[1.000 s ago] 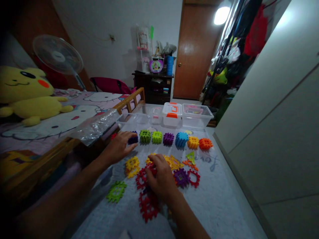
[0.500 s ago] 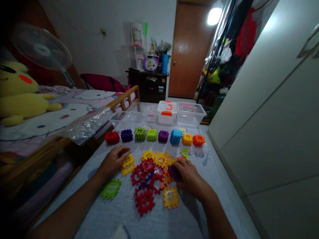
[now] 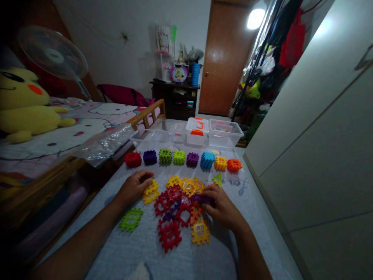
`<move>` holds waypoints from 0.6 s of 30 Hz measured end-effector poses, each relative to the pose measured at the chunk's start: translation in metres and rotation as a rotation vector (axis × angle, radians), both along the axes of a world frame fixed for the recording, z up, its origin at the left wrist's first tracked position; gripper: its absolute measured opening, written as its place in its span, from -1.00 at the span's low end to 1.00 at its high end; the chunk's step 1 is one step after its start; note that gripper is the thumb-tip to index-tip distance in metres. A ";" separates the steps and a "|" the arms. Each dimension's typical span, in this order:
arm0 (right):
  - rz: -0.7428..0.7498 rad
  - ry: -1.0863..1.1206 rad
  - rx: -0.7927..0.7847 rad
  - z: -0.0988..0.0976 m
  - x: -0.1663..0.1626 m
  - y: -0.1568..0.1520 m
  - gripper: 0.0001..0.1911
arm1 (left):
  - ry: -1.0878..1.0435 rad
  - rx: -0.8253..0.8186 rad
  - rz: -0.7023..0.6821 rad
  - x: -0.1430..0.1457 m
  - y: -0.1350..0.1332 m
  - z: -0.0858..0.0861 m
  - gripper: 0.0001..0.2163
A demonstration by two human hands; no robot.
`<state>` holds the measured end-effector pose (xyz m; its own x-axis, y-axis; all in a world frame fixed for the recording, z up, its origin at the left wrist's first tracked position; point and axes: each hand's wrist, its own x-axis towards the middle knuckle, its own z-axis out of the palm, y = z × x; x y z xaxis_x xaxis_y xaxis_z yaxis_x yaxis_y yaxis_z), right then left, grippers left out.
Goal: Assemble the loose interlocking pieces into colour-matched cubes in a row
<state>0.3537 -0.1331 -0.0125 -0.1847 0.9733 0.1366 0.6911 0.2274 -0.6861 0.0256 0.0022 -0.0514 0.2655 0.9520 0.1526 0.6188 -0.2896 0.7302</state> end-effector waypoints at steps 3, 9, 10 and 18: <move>-0.013 0.028 0.004 0.004 -0.004 0.000 -0.76 | -0.002 0.000 -0.010 0.000 0.001 -0.001 -0.72; -0.244 0.185 -0.007 0.000 -0.010 0.007 -0.71 | -0.013 -0.004 -0.004 -0.001 0.002 -0.006 -0.70; -0.291 0.225 -0.024 -0.002 -0.010 0.008 -0.68 | -0.014 -0.002 -0.008 -0.001 0.003 -0.007 -0.70; -0.473 -0.046 0.215 -0.016 0.000 0.013 -0.59 | -0.020 -0.010 -0.015 -0.001 0.002 -0.003 -0.71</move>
<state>0.3542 -0.1199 -0.0287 0.2581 0.9024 0.3450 0.7807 0.0155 -0.6247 0.0246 0.0041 -0.0547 0.2766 0.9494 0.1486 0.6001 -0.2914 0.7449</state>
